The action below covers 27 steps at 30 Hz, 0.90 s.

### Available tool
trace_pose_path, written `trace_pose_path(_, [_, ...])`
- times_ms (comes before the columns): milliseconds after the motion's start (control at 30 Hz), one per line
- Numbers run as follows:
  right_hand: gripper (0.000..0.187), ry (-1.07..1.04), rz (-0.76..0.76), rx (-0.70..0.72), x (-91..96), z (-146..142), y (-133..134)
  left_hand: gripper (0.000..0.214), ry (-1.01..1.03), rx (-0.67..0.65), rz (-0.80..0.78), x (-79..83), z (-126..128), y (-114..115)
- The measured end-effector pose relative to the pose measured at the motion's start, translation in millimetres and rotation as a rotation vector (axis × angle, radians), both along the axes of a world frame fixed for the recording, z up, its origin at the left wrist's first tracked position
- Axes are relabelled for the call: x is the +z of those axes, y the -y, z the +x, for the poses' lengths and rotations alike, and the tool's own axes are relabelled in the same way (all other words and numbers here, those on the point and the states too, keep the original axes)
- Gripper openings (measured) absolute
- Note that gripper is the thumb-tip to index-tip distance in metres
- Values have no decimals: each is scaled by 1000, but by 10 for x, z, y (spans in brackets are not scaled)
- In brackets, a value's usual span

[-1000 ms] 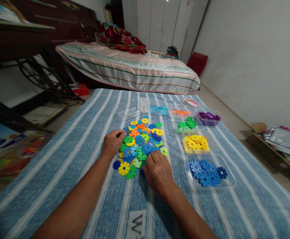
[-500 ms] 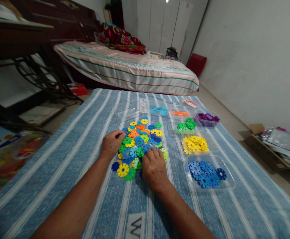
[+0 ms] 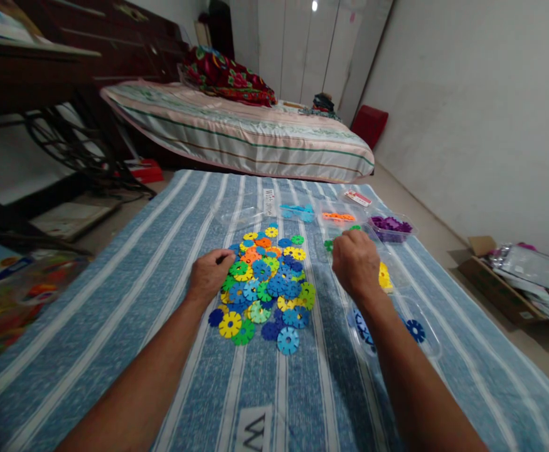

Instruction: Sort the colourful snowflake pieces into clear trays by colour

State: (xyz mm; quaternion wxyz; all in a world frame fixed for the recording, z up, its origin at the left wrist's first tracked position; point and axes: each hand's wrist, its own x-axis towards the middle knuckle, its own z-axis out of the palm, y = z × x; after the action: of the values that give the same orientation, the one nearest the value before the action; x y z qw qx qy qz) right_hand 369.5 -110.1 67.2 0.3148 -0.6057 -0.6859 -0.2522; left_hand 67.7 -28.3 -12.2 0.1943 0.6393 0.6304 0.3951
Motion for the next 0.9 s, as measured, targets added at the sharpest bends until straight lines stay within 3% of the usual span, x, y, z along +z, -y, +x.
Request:
trace_pose_path(67, [21,-29,69,-99,70,122,-85,26,3,1,0,-4,-2,-2])
trace_pose_path(133, [20,-59,68,-110,37,116,-87,26,5,0,3,-7,-4,-2])
trace_pose_path(367, [24,-102,-259,244,-419,-552,242,26,5,-10,4,-8,-2,2])
trace_pose_path(567, [14,-53,-413,401,-542,-1075,414,27,15,-14,4,1,1,13])
trace_pose_path(700, [11,-11,-436,403,-618,-1243,472,27,14,-21,14,-1,4,21])
trace_pose_path(900, [5,-62,-387,301,-666,-1274,450,26,16,-10,7,-6,11,15])
